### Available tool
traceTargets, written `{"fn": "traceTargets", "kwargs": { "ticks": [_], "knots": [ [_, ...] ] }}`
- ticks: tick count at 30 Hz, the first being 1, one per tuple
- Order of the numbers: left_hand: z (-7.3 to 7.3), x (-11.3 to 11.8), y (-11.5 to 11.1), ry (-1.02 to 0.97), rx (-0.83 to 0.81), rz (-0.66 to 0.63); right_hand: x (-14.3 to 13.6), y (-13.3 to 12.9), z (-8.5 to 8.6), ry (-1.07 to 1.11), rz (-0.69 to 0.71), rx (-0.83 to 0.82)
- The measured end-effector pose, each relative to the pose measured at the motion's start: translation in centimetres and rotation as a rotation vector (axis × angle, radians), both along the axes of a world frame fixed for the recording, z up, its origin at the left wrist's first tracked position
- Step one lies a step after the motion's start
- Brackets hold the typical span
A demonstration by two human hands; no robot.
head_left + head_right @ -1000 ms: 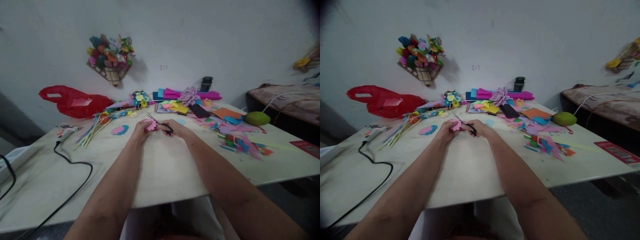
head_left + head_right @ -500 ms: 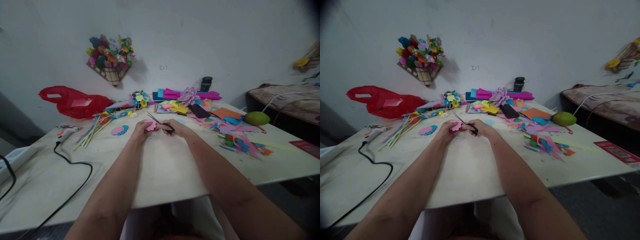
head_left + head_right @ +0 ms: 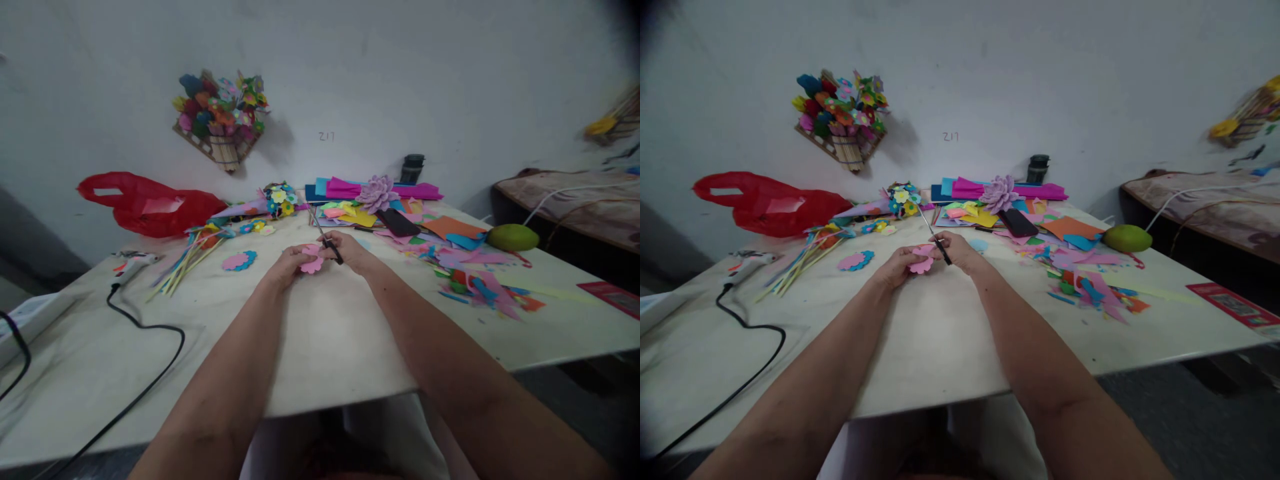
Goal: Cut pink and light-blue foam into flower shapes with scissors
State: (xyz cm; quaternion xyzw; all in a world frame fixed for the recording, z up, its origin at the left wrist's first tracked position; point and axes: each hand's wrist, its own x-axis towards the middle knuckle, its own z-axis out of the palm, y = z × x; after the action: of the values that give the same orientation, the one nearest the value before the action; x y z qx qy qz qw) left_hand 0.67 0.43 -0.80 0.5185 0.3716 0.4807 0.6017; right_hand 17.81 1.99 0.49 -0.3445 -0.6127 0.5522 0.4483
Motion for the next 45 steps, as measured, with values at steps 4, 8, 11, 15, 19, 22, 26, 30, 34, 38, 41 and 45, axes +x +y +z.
{"fn": "traceTargets", "kwargs": {
  "ticks": [4, 8, 11, 15, 19, 22, 26, 30, 34, 38, 41, 45],
  "knots": [
    [-0.3, 0.0, 0.2, 0.030, 0.000, -0.004, -0.5, -0.2, 0.1, 0.018, -0.024, -0.002],
    [-0.2, 0.1, 0.2, 0.010, -0.014, 0.047, -0.6, -0.3, 0.3, 0.005, -0.066, 0.000],
    [-0.2, 0.1, 0.3, -0.029, 0.001, 0.111, -0.7, -0.7, 0.8, -0.005, -0.124, -0.009],
    [-0.3, -0.1, 0.5, -0.050, 0.047, 0.175, -0.9, -1.3, 1.3, -0.048, -0.184, -0.050],
    [-0.4, -0.3, 0.8, -0.130, 0.087, 0.219, -0.7, -1.1, 1.1, -0.129, -0.180, -0.084],
    [-0.4, -0.4, 0.9, -0.192, 0.082, 0.235, -0.2, -0.6, 0.6, -0.160, -0.133, -0.122],
    [-0.1, -0.3, 0.7, -0.251, 0.064, 0.265, 0.4, -0.3, 0.3, -0.198, -0.012, -0.103],
    [0.2, -0.3, 0.5, -0.316, 0.018, 0.325, 0.7, -0.7, 0.5, -0.228, 0.103, -0.065],
    [0.5, -0.3, 0.5, -0.377, -0.029, 0.352, 0.8, -1.0, 0.4, -0.239, 0.154, -0.041],
    [0.6, -0.2, 0.6, -0.417, -0.059, 0.372, 0.8, -1.0, 0.4, -0.248, 0.172, -0.035],
    [0.7, 0.0, 0.7, -0.430, -0.082, 0.389, 0.7, -1.0, 0.4, -0.263, 0.167, -0.035],
    [0.7, 0.2, 0.7, -0.431, -0.108, 0.397, 0.3, -0.9, 0.1, -0.253, 0.144, -0.043]
  ]
}}
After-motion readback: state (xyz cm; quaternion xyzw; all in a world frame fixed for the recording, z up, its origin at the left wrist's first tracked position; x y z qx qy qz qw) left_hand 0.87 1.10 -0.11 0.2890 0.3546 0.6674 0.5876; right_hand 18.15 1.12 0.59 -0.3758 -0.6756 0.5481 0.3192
